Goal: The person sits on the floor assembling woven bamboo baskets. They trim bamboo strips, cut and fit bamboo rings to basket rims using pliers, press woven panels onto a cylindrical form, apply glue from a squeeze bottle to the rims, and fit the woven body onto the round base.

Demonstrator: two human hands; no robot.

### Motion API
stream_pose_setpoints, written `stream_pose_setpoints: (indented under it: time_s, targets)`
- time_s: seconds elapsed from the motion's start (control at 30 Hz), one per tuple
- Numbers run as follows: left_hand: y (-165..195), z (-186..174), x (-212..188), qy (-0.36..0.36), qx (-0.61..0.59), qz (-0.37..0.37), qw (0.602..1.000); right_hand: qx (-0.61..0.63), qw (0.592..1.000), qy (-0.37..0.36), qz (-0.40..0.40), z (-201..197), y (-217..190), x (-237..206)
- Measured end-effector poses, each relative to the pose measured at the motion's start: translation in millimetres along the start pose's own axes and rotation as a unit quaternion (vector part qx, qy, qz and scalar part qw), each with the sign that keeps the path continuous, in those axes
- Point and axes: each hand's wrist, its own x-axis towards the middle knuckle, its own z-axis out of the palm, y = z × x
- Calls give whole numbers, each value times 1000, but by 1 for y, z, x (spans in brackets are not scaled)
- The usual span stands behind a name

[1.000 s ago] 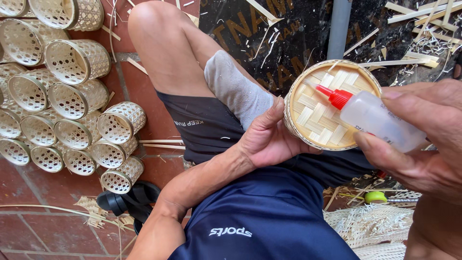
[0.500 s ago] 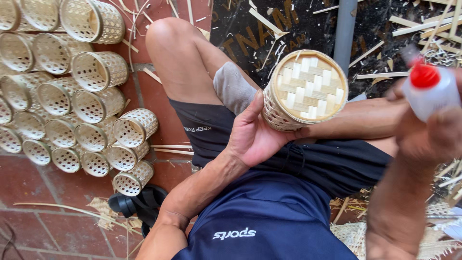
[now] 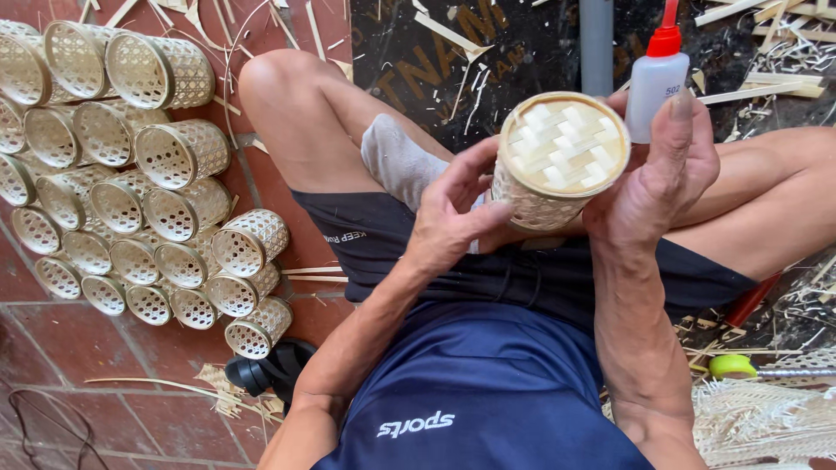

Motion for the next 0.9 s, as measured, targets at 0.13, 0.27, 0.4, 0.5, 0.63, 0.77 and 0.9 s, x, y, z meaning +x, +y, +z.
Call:
stream_pose_setpoints:
  time_s: [0.13, 0.27, 0.4, 0.5, 0.63, 0.77, 0.9]
  targets:
    - [4, -12, 17, -22, 23, -35, 999, 54, 996, -27, 70, 4, -17, 6]
    - [4, -20, 27, -18, -276, -98, 956, 100, 990, -62, 77, 0, -30, 11]
    - [5, -16, 24, -13, -444, -118, 888, 49, 991, -120, 11, -12, -43, 11]
    - [9, -10, 22, -10, -399, -93, 912, -24, 989, -148, -8, -25, -58, 3]
    - [18, -1, 15, -17, -368, -87, 926, -99, 983, -154, -33, -44, -74, -11]
    - [26, 9, 2, -38, -394, -117, 911, -132, 977, -159, -47, -56, -80, -22]
    - [29, 20, -3, -44, -430, -149, 889, -137, 977, -159, -39, -67, -76, -31]
